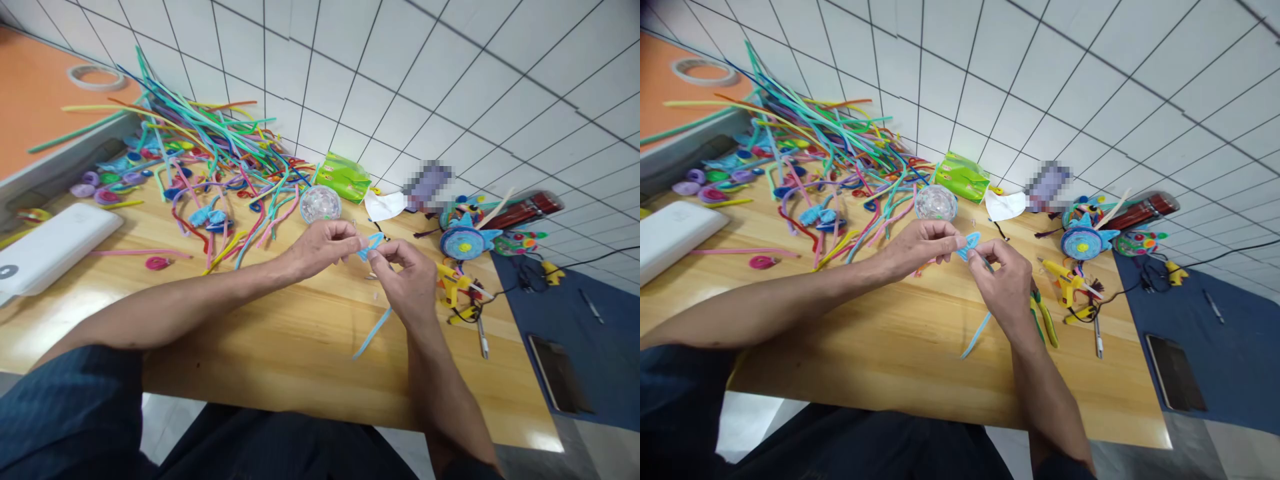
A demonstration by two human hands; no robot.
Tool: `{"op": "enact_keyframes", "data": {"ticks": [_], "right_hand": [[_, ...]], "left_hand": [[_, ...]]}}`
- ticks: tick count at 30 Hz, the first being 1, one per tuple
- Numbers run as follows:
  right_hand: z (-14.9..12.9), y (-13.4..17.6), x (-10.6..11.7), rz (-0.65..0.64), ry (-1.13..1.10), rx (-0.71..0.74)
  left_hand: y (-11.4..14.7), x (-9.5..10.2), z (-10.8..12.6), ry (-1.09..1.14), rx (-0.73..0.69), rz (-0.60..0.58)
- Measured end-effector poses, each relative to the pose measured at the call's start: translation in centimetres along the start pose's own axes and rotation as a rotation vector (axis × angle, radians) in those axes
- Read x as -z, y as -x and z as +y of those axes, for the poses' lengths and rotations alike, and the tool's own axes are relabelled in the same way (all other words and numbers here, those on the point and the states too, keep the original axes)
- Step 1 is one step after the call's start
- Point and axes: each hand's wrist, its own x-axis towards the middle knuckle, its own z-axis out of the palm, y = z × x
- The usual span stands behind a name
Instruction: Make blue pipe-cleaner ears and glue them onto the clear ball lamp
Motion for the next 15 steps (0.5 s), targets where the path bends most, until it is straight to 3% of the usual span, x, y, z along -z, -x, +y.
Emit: {"op": "enact_keyframes", "data": {"ticks": [3, 9, 15], "right_hand": [[0.1, -0.1, 0.3, -0.029, -0.011, -0.033], [0.8, -1.0, 1.7, -0.251, -0.204, -0.241], [0.8, -1.5, 2.1, -0.352, -0.330, -0.304]], "left_hand": [[-0.1, 0.1, 0.0, -0.004, 0.027, -0.012], [-0.3, 0.1, 0.1, -0.010, 0.058, -0.045], [-0.2, 0.1, 0.1, -0.016, 0.038, -0.083]]}}
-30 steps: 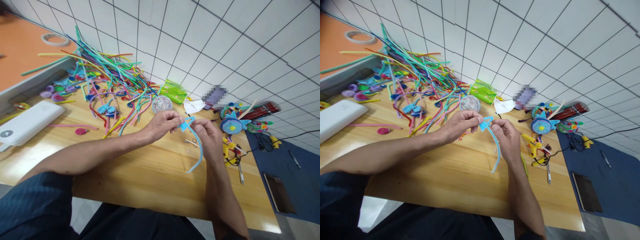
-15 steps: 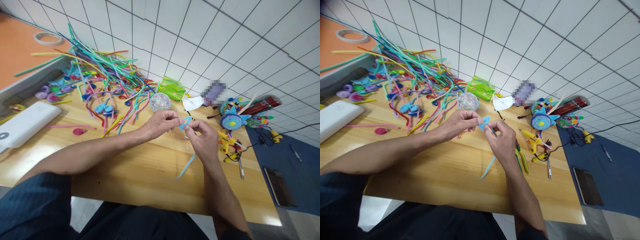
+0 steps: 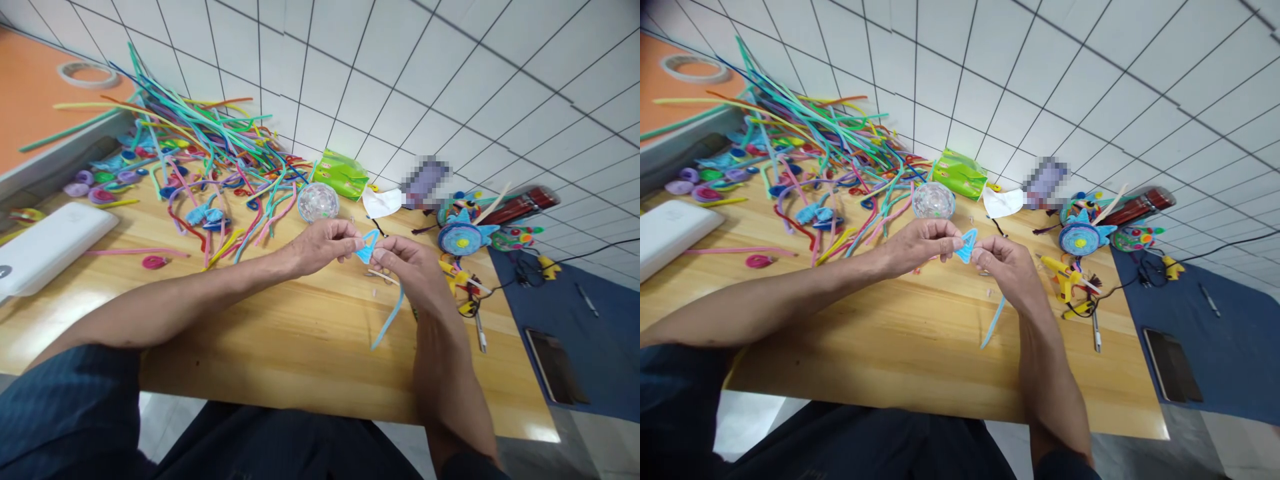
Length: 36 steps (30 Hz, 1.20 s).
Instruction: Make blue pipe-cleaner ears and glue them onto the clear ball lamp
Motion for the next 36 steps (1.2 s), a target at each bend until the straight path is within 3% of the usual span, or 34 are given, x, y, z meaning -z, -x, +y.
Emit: {"op": "enact_keyframes", "data": {"ticks": [5, 10, 18, 24, 36], "right_hand": [[0.3, 0.0, -0.8, 0.077, 0.011, 0.038], [0.7, 0.0, -1.3, 0.207, 0.063, 0.067], [0.6, 0.2, -2.1, 0.168, 0.123, 0.115], [1.1, 0.0, -1.6, 0.181, 0.040, 0.092], [1.3, -0.7, -1.3, 0.160, -0.034, 0.094]], "left_hand": [[-0.3, 0.0, -0.7, 0.010, -0.069, 0.014], [-0.2, 0.1, -0.4, 0.069, -0.035, -0.016], [-0.4, -0.3, -1.3, 0.080, -0.027, 0.030], [-0.7, 0.0, -1.6, 0.146, -0.057, -0.054], [-0.9, -0.1, -2.5, 0.251, -0.038, -0.091]]}}
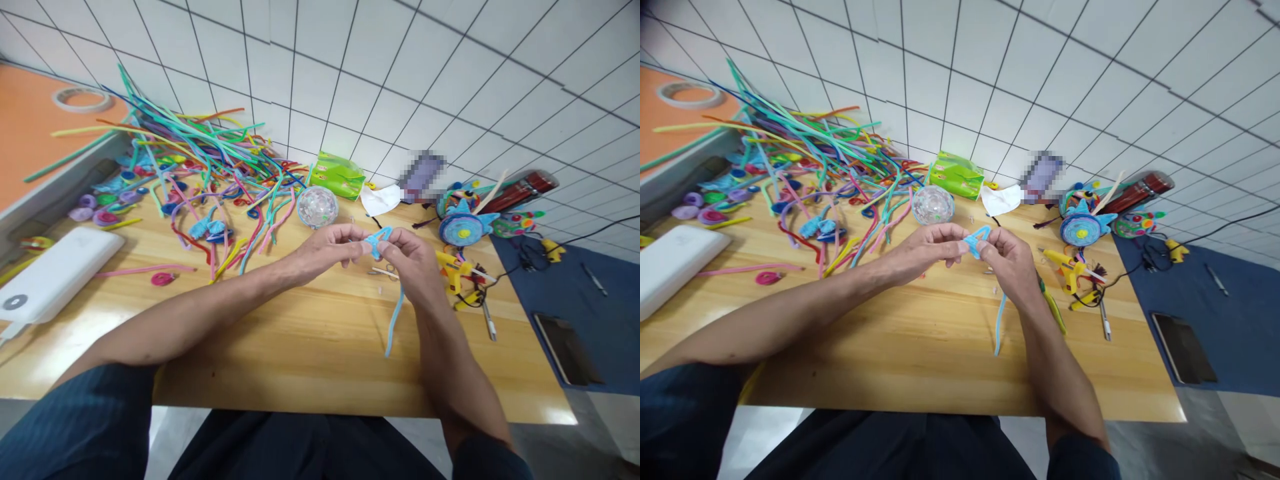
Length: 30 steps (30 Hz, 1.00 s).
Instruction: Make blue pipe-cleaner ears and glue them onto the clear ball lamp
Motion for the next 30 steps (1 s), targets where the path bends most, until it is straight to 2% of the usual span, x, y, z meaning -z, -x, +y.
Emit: {"op": "enact_keyframes", "data": {"ticks": [4, 9, 12, 17, 20, 24, 30], "right_hand": [[-0.1, 0.5, -0.3, 0.038, 0.099, 0.104], [-0.1, 0.9, -0.6, 0.146, 0.425, 0.308], [0.1, 1.0, -1.0, 0.212, 0.536, 0.421], [-0.1, 1.2, -1.4, 0.175, 0.567, 0.509], [-0.7, 1.1, -0.2, 0.203, 0.486, 0.450], [-1.8, 0.8, 2.0, 0.281, 0.224, 0.234], [-1.5, 1.1, 3.2, 0.184, -0.060, 0.024]], "left_hand": [[0.2, -0.1, 0.3, -0.039, 0.006, 0.062], [0.5, 0.0, 0.6, -0.063, 0.071, 0.114], [0.6, -0.1, 0.5, -0.046, 0.093, 0.131], [0.5, -0.3, 0.4, 0.040, 0.101, 0.084], [0.1, -0.1, 0.5, 0.167, 0.113, 0.070], [-0.1, -0.2, 0.5, 0.255, 0.125, 0.083], [0.6, -1.4, 0.3, 0.232, 0.161, 0.028]]}}
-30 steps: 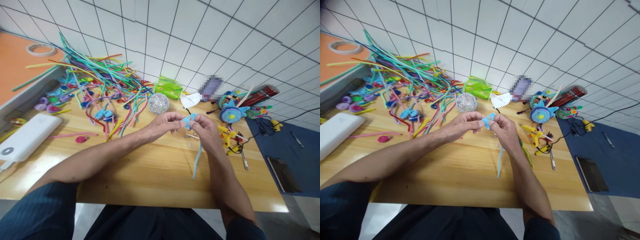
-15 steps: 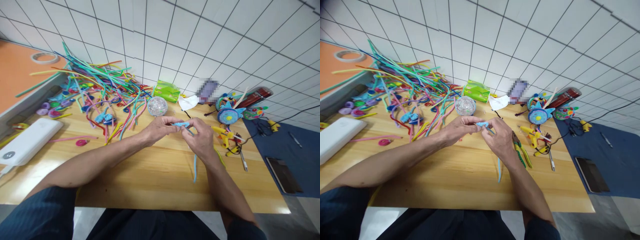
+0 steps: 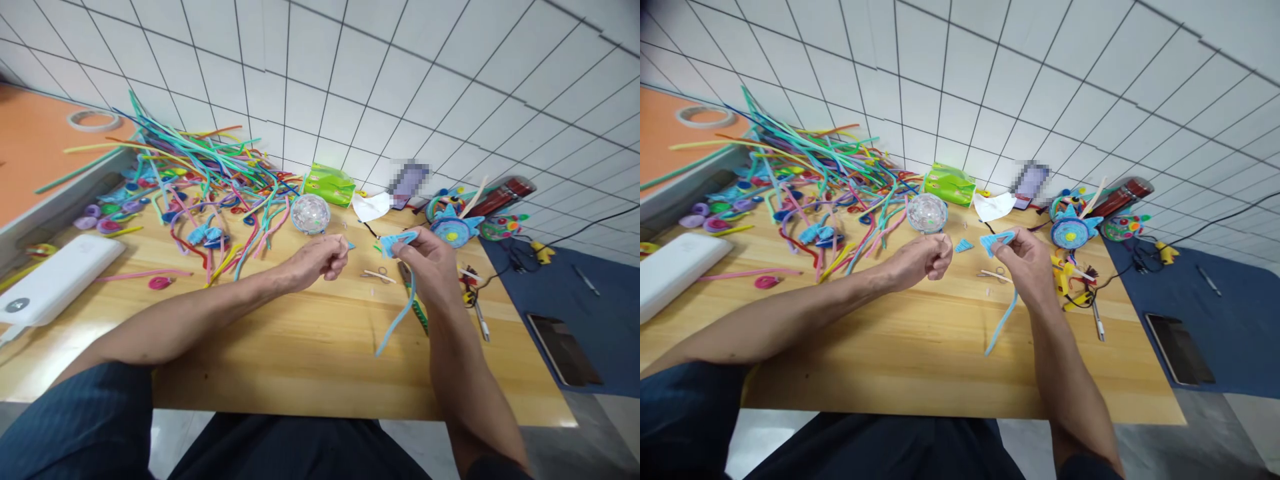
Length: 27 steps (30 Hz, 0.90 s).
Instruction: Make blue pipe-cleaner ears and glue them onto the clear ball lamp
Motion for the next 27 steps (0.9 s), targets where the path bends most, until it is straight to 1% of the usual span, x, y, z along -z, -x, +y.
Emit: {"op": "enact_keyframes", "data": {"ticks": [4, 8, 11, 16, 22, 27], "right_hand": [[1.5, 1.2, 1.0, -0.031, -0.117, -0.139], [2.9, 2.3, 1.6, -0.008, -0.259, -0.239], [4.1, 2.7, 1.1, -0.016, -0.310, -0.300], [6.1, 3.1, -0.2, -0.036, -0.357, -0.387], [7.4, 3.4, -0.6, -0.053, -0.371, -0.468], [7.6, 3.4, -0.4, -0.049, -0.387, -0.480]], "left_hand": [[0.2, -0.2, -0.7, -0.023, 0.050, -0.057], [0.0, -0.1, -1.8, 0.026, -0.007, -0.070], [-0.2, 0.0, -2.6, 0.057, -0.074, -0.081], [-0.6, 0.5, -3.7, -0.018, -0.131, -0.134], [-1.0, 1.1, -4.6, -0.054, -0.078, -0.121], [-1.1, 1.3, -4.8, -0.015, -0.029, -0.116]]}}
